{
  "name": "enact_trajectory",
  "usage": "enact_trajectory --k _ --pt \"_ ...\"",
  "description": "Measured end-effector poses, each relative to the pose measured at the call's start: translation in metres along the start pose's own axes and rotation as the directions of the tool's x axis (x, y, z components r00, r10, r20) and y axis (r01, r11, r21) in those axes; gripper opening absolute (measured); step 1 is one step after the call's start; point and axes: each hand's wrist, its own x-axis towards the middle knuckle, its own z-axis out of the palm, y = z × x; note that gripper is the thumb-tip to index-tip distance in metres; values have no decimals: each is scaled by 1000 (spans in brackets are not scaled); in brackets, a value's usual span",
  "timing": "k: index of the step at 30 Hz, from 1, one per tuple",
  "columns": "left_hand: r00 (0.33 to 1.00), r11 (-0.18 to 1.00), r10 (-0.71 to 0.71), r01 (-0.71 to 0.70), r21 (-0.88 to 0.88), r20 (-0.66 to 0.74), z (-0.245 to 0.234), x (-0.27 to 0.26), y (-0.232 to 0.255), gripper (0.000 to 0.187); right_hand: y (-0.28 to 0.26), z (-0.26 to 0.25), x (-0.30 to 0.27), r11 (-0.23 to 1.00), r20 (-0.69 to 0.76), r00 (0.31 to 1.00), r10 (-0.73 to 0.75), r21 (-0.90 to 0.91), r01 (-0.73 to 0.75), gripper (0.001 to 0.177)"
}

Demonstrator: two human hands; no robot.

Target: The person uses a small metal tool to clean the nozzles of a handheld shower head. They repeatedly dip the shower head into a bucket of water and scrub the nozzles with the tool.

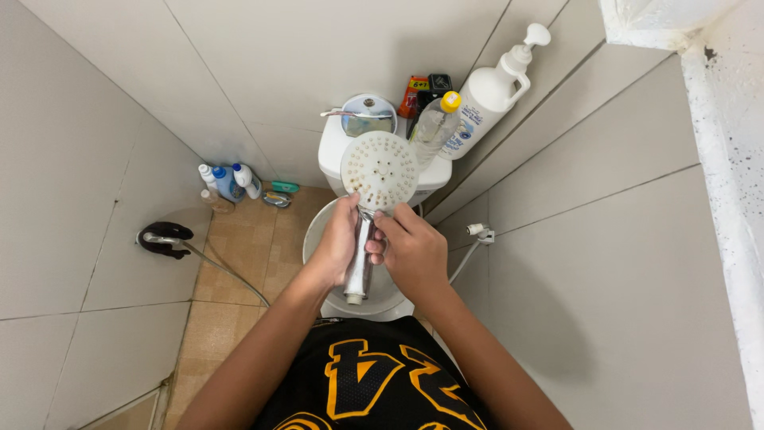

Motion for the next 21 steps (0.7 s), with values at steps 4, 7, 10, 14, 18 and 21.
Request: enact_trajectory --k 4,7,10,14,18,21 --pt "999 999 -32 32 5 -14 4 -2 -4 51 6 -11 0 999 87 996 -6 -32 9 21" --pt "999 999 -45 46 30 -5 5 -4 -5 50 5 -19 3 1000 126 992 8 -5 -7 21" --pt "998 998 -57 56 31 25 7 -4 -7 50 5 -29 5 997 178 982 64 19 -69 20" --pt "998 997 -63 63 35 18 9 -2 -6 53 3 -34 9 986 219 965 147 48 -161 17" --pt "997 997 -65 64 35 47 14 -4 -7 53 1 -38 9 983 222 961 167 35 -179 13" --pt "997 997 -56 53 53 49 14 -6 -5 54 0 -41 7 978 216 955 202 3 -207 12"
